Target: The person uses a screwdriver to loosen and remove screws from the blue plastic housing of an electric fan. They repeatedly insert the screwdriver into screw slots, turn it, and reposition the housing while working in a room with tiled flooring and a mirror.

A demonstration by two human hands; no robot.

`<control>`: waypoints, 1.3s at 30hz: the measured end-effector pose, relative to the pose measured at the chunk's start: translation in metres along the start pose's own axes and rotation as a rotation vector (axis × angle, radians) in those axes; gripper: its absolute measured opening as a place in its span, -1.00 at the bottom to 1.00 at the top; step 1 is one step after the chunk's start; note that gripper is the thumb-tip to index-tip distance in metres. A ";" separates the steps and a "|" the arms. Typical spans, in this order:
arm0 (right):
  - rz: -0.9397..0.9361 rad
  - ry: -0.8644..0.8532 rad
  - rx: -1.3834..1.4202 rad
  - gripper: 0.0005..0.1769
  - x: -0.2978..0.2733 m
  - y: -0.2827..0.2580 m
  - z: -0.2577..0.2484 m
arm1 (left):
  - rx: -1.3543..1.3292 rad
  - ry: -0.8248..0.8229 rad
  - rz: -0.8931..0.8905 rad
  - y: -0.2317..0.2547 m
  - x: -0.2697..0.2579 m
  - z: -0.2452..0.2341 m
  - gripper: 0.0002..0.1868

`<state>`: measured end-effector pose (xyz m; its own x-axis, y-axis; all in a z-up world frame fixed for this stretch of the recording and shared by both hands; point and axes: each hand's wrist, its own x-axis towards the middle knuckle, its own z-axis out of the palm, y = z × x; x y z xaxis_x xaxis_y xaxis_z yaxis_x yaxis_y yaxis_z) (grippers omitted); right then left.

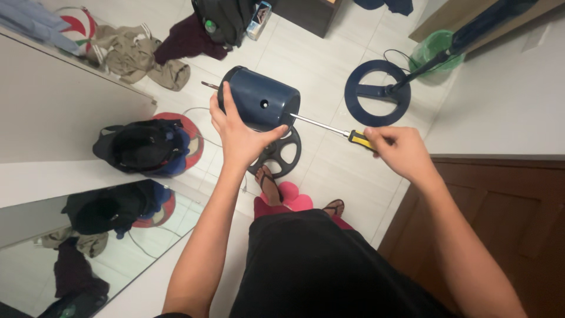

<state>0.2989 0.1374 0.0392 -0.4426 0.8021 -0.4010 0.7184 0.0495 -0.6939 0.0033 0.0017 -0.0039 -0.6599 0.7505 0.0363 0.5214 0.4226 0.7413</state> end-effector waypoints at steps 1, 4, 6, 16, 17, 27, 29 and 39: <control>0.067 -0.033 0.003 -0.57 0.002 -0.001 0.000 | -0.001 -0.002 -0.005 0.001 -0.001 0.001 0.57; 0.147 -0.169 0.140 -0.65 0.007 -0.006 -0.003 | 0.000 -0.003 -0.007 0.002 -0.001 -0.001 0.56; 0.052 -0.256 0.159 -0.68 0.008 -0.008 -0.010 | -0.005 -0.007 -0.006 0.003 0.000 -0.003 0.57; 0.089 -0.373 0.299 -0.63 0.019 0.008 -0.008 | -0.007 -0.003 -0.008 0.003 0.001 -0.004 0.57; 0.123 -0.399 0.309 -0.58 0.021 0.010 -0.007 | -0.011 0.003 0.011 0.003 0.001 -0.004 0.57; 0.145 -0.390 0.415 -0.75 0.010 -0.011 -0.007 | -0.032 0.001 0.022 0.005 -0.001 -0.004 0.57; 0.144 -0.311 0.244 -0.73 0.008 -0.015 -0.006 | -0.030 0.000 0.012 0.003 -0.001 -0.006 0.56; 0.471 -0.430 0.587 -0.74 0.055 0.026 -0.006 | -0.019 0.000 0.000 0.004 0.000 -0.006 0.54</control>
<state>0.2960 0.1863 0.0025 -0.4181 0.3616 -0.8333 0.5367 -0.6418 -0.5478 0.0023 0.0002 0.0025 -0.6598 0.7506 0.0367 0.5110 0.4124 0.7542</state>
